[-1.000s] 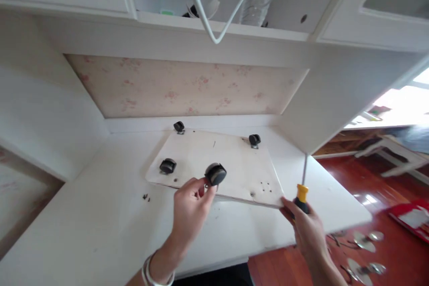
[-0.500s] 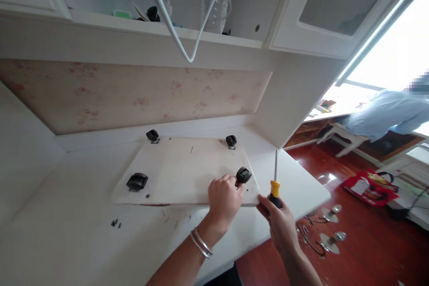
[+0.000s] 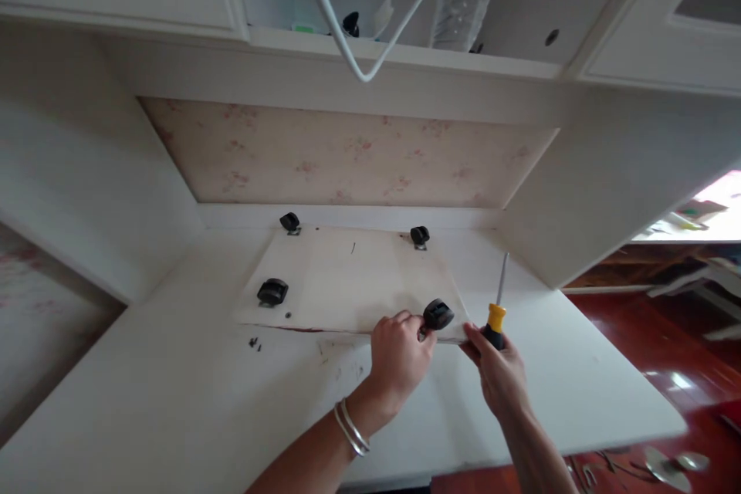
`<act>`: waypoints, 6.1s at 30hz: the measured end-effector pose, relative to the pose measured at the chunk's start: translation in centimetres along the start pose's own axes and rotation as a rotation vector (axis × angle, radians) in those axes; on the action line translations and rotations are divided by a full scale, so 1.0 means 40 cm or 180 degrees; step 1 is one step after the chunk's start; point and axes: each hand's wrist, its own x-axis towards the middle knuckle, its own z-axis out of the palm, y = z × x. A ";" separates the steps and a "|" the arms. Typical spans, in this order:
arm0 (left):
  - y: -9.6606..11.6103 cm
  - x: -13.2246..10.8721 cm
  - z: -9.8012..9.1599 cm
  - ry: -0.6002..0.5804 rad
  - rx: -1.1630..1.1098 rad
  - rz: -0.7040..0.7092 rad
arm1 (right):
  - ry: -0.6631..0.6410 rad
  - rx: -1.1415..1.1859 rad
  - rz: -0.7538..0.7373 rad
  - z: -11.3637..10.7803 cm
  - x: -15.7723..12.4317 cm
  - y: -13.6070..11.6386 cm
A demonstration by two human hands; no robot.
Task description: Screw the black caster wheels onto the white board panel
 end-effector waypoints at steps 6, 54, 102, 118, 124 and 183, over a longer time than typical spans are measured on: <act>-0.041 0.028 -0.025 0.0203 -0.0030 -0.0105 | -0.0201 -0.0133 0.0079 0.089 0.012 0.021; -0.203 0.164 -0.120 -0.0145 0.0952 0.0199 | -0.0655 -0.1339 -0.0210 0.133 0.008 -0.004; -0.203 0.177 -0.103 -0.0567 0.1036 0.0269 | -0.0973 -0.3285 -0.0744 0.036 -0.030 -0.192; -0.199 0.166 -0.110 -0.0538 0.0996 0.0214 | -0.1220 -0.3171 -0.0473 0.043 0.017 -0.153; -0.196 0.164 -0.110 -0.0537 0.0973 0.0161 | -0.1417 -0.3071 -0.0375 0.052 0.054 -0.143; -0.162 0.133 -0.086 -0.0302 0.1070 0.0009 | -0.1851 -0.3162 -0.0481 0.045 0.078 -0.146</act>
